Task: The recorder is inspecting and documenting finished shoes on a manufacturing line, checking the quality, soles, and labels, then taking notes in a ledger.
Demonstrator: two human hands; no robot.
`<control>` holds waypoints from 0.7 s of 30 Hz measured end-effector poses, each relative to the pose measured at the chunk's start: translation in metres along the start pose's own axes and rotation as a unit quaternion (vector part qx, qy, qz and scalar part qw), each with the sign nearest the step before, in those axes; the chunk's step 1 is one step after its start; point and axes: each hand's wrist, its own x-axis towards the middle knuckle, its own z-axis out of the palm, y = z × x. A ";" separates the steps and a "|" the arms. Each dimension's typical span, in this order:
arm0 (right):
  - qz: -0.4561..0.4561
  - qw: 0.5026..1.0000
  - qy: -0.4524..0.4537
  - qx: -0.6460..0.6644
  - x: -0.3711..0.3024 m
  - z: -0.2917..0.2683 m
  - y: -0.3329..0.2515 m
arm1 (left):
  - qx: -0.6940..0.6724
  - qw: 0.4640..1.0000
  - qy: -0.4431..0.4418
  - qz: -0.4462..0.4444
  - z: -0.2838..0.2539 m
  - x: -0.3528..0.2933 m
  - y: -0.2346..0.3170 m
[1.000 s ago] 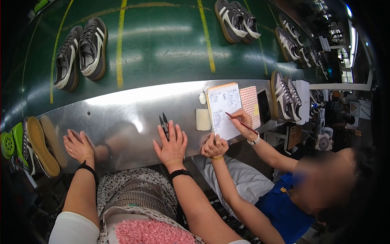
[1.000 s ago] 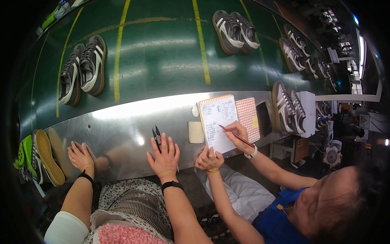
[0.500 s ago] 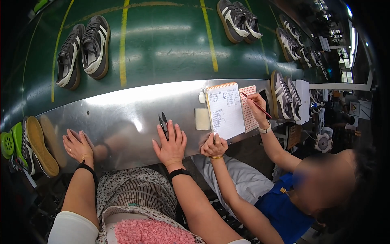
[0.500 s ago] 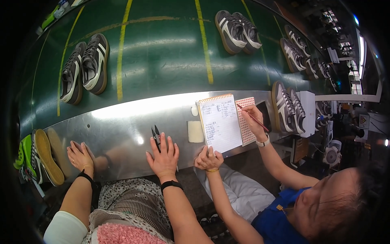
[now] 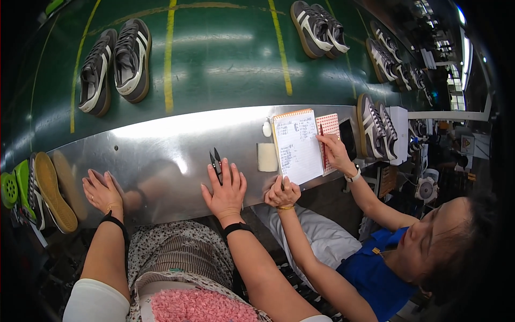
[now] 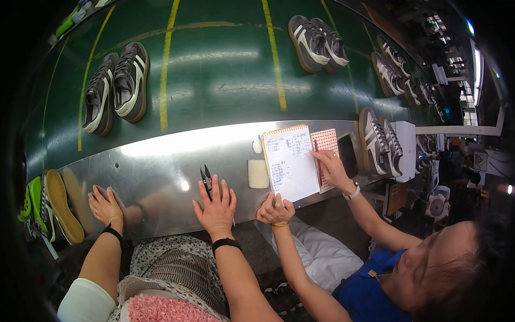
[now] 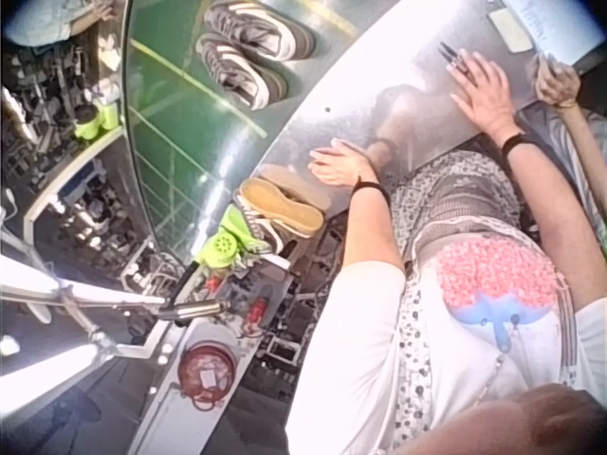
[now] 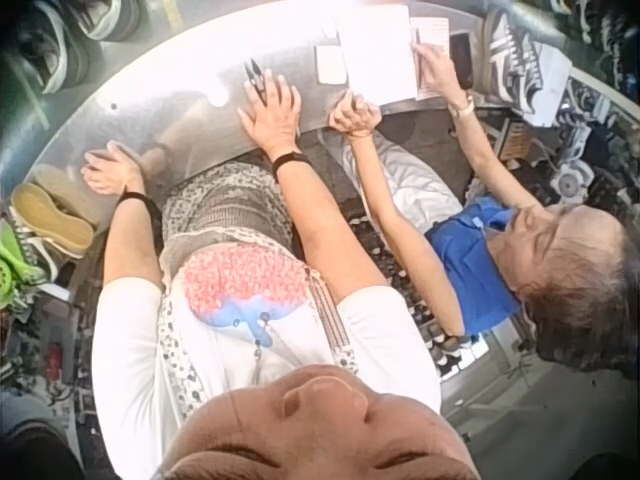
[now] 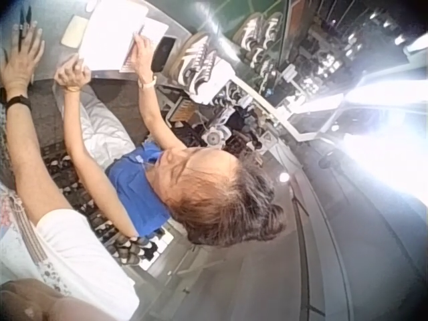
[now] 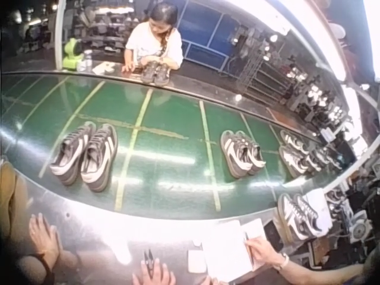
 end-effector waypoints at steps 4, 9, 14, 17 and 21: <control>-0.001 1.000 0.001 -0.002 -0.001 0.002 -0.003 | 0.000 1.000 0.002 0.000 0.002 0.002 -0.003; 0.000 1.000 -0.004 -0.002 -0.001 0.004 -0.007 | 0.001 1.000 0.000 -0.003 0.008 0.003 -0.007; -0.004 1.000 0.000 0.001 -0.002 0.006 -0.010 | -0.003 1.000 0.001 -0.003 0.009 0.004 -0.011; -0.003 1.000 0.001 -0.004 -0.002 0.008 -0.012 | 0.001 1.000 0.010 0.001 0.003 0.005 -0.006; -0.003 1.000 0.004 -0.009 -0.002 0.010 -0.015 | -0.001 1.000 0.021 0.008 0.013 0.006 -0.013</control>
